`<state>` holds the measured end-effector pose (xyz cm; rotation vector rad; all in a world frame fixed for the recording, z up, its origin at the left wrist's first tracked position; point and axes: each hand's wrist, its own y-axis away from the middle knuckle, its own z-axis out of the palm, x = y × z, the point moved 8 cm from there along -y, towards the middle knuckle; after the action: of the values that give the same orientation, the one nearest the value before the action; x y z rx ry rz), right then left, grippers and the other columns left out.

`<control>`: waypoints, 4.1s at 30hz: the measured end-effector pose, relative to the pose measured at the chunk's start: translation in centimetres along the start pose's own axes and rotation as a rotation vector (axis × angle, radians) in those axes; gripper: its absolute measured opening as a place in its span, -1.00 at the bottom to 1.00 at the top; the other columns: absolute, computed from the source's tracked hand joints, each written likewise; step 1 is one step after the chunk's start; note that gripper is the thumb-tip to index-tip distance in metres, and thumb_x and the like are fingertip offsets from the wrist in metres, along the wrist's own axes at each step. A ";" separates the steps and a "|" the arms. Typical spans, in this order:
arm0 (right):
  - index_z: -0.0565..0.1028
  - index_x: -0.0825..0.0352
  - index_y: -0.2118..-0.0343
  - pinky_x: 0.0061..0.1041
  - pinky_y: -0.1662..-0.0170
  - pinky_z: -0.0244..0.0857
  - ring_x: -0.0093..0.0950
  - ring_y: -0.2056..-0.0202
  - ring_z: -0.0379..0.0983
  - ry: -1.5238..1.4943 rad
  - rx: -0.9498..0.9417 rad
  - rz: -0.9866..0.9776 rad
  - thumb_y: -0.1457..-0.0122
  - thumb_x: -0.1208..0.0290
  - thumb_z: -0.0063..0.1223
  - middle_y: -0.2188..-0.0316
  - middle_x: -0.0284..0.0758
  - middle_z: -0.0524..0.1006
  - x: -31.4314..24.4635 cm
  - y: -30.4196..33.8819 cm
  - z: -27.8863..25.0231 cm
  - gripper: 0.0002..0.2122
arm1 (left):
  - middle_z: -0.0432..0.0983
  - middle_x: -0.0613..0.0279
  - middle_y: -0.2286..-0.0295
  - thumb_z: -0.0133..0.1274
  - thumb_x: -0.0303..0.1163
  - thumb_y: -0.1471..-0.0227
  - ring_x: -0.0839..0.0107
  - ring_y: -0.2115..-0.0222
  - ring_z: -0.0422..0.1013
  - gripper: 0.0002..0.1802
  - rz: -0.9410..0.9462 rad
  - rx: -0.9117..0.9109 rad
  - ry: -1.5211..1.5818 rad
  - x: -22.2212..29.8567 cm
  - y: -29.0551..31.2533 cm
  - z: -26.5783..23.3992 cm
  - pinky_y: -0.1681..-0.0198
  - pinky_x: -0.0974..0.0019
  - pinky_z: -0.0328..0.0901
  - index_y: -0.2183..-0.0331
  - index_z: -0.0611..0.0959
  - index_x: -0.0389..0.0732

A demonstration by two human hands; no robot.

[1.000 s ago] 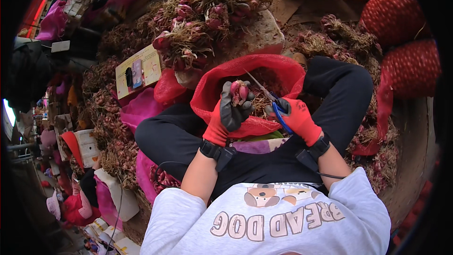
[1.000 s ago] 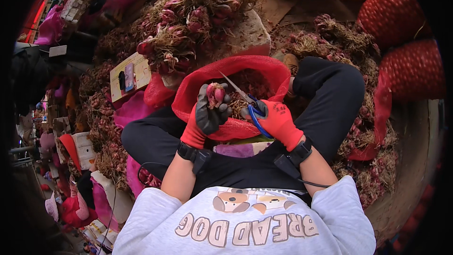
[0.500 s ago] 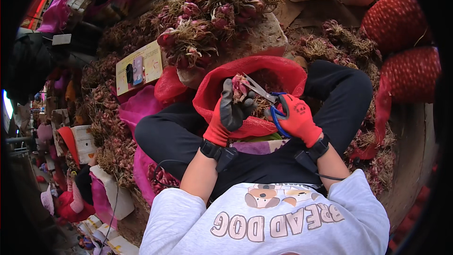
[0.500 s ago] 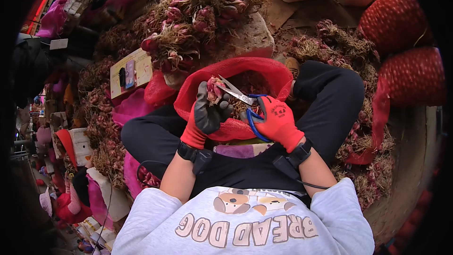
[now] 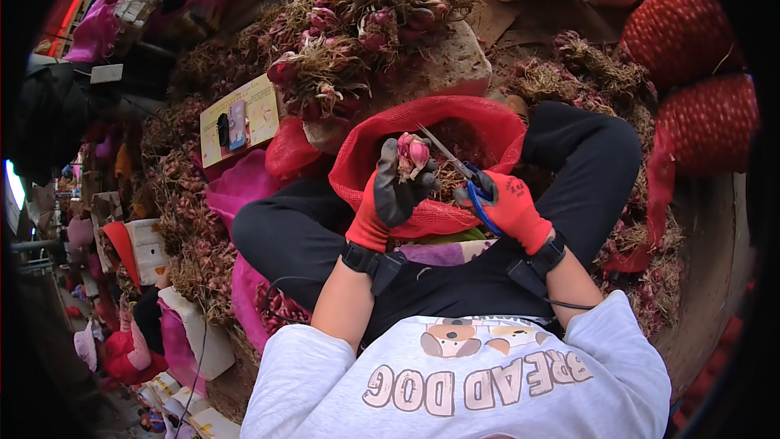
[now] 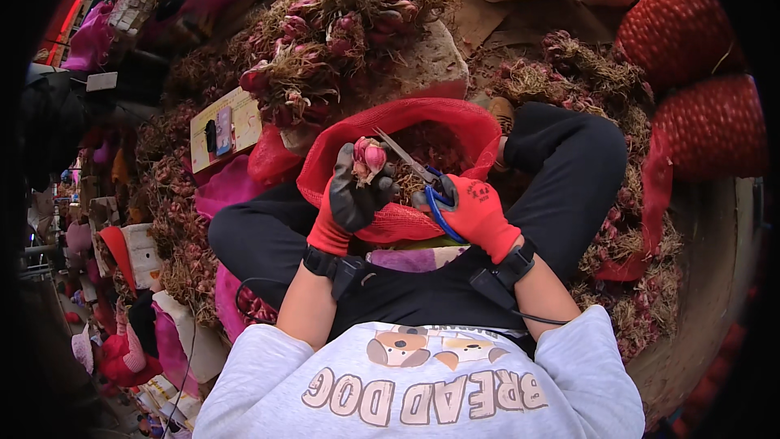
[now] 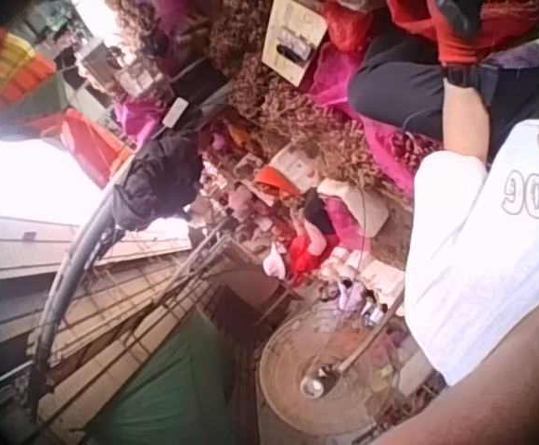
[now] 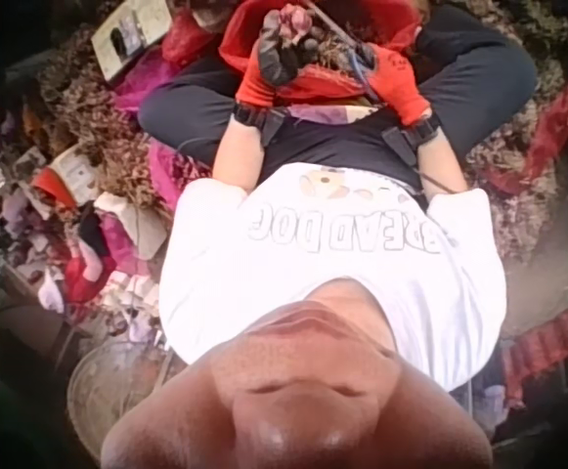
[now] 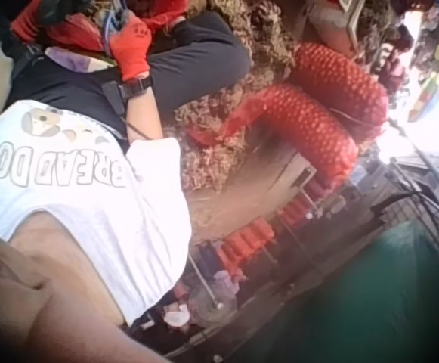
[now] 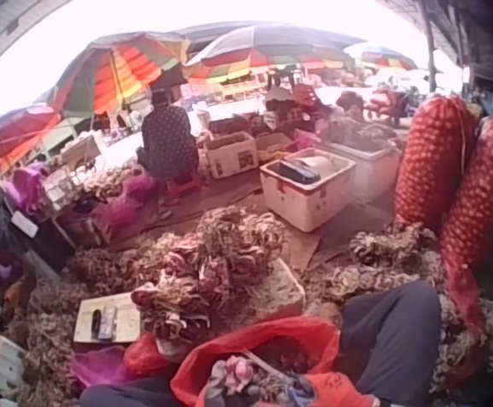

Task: The person uses scissors to trim the stems and roots from red onions and place them into a red mesh bag.

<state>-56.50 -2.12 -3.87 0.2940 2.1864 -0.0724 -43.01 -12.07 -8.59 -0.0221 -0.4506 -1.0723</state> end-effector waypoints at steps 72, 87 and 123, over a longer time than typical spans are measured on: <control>0.40 0.39 0.06 -0.61 0.16 0.33 -0.65 0.24 0.42 -0.834 -0.092 0.111 0.01 0.50 0.24 0.30 -0.37 0.50 0.0 -4.4 2.6 -0.59 | 0.50 0.20 0.30 0.06 -0.71 0.30 0.44 0.25 0.43 -0.58 0.301 0.268 -1.144 1.8 0.5 1.4 0.12 0.40 0.29 0.24 0.54 -0.34; 0.35 0.39 0.00 -0.62 0.17 0.31 -0.67 0.29 0.37 -0.515 -0.107 -0.122 0.08 0.57 0.28 0.22 -0.35 0.45 -2.4 -3.7 2.4 -0.48 | 0.44 0.17 0.44 0.07 -0.63 0.28 0.33 0.38 0.44 -0.79 0.348 0.346 -1.327 3.2 1.2 2.5 0.29 0.32 0.31 0.42 0.54 -0.33; 0.42 0.39 0.22 -0.40 0.23 0.33 -0.22 0.33 0.45 -0.184 0.096 -0.231 0.10 0.56 0.14 0.34 -0.18 0.44 -2.9 -4.0 2.0 -0.69 | 0.41 0.10 0.33 0.25 -0.48 0.42 0.07 0.29 0.39 -0.67 0.398 0.461 -1.670 3.3 1.6 2.2 0.25 0.17 0.33 0.43 0.58 -0.21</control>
<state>-54.23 -6.84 -3.00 0.0833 2.0281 -0.3214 -41.14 -13.55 -5.12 -0.6024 -2.0752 -0.3041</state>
